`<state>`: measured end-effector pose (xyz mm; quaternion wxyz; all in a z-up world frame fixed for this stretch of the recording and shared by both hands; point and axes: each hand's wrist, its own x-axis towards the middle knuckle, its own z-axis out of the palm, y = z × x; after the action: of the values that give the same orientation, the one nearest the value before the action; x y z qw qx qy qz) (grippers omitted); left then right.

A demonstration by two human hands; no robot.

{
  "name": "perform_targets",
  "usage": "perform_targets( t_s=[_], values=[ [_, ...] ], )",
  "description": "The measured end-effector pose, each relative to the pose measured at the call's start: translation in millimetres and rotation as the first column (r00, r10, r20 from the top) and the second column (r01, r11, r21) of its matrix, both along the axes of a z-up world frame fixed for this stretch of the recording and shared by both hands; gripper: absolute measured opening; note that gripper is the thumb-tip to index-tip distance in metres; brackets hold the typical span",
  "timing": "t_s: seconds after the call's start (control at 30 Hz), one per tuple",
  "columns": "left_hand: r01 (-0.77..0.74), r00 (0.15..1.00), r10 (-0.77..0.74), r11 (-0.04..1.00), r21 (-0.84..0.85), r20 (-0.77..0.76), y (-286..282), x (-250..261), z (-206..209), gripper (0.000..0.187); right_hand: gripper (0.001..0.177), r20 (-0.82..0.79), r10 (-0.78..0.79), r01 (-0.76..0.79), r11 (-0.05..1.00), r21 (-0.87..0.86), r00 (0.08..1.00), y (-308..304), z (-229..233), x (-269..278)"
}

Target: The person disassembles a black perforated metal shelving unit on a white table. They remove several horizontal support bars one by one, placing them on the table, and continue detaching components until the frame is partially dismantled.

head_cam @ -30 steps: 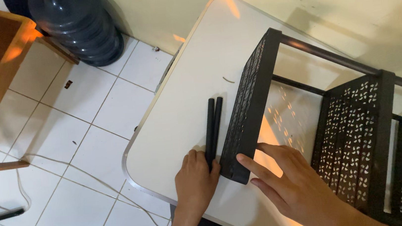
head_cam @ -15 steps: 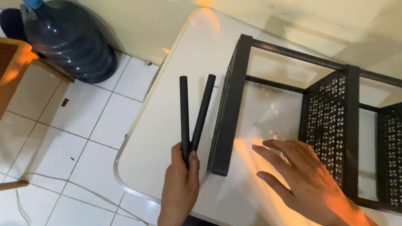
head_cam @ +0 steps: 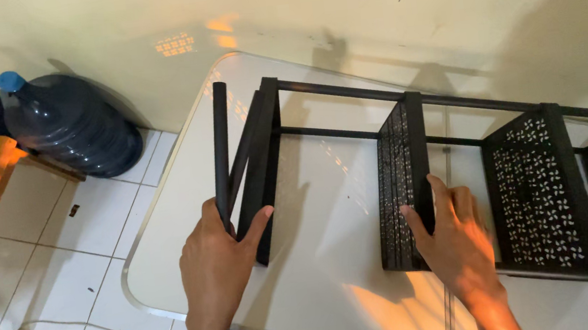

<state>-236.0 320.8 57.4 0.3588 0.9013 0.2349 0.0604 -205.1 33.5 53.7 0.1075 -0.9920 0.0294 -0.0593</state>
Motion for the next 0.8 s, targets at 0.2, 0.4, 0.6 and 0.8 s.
perform_targets(
  t_s=[0.2, 0.4, 0.6, 0.8],
  values=[
    [-0.032, 0.996, 0.029, 0.999, -0.026, -0.090, -4, 12, -7, 0.052, 0.053, -0.230, -0.074, 0.129, 0.964, 0.235, 0.970, -15, -9, 12],
    [0.007, 0.986, -0.001, 0.999, -0.037, 0.165, -10, 8, -29, 0.042, 0.046, -0.156, -0.092, 0.144, 0.919, 0.366, 0.984, -16, -18, 14],
    [-0.001, 0.907, 0.048, 0.994, -0.113, 0.418, -15, -12, -57, 0.036, 0.043, -0.082, -0.130, 0.152, 0.904, 0.399, 0.988, -16, -23, -1],
    [-0.066, 0.811, 0.080, 0.997, -0.046, 0.579, -21, -44, -83, 0.034, 0.044, 0.256, -0.064, -0.028, 0.940, 0.341, 0.965, -16, -33, -35]
  ],
)
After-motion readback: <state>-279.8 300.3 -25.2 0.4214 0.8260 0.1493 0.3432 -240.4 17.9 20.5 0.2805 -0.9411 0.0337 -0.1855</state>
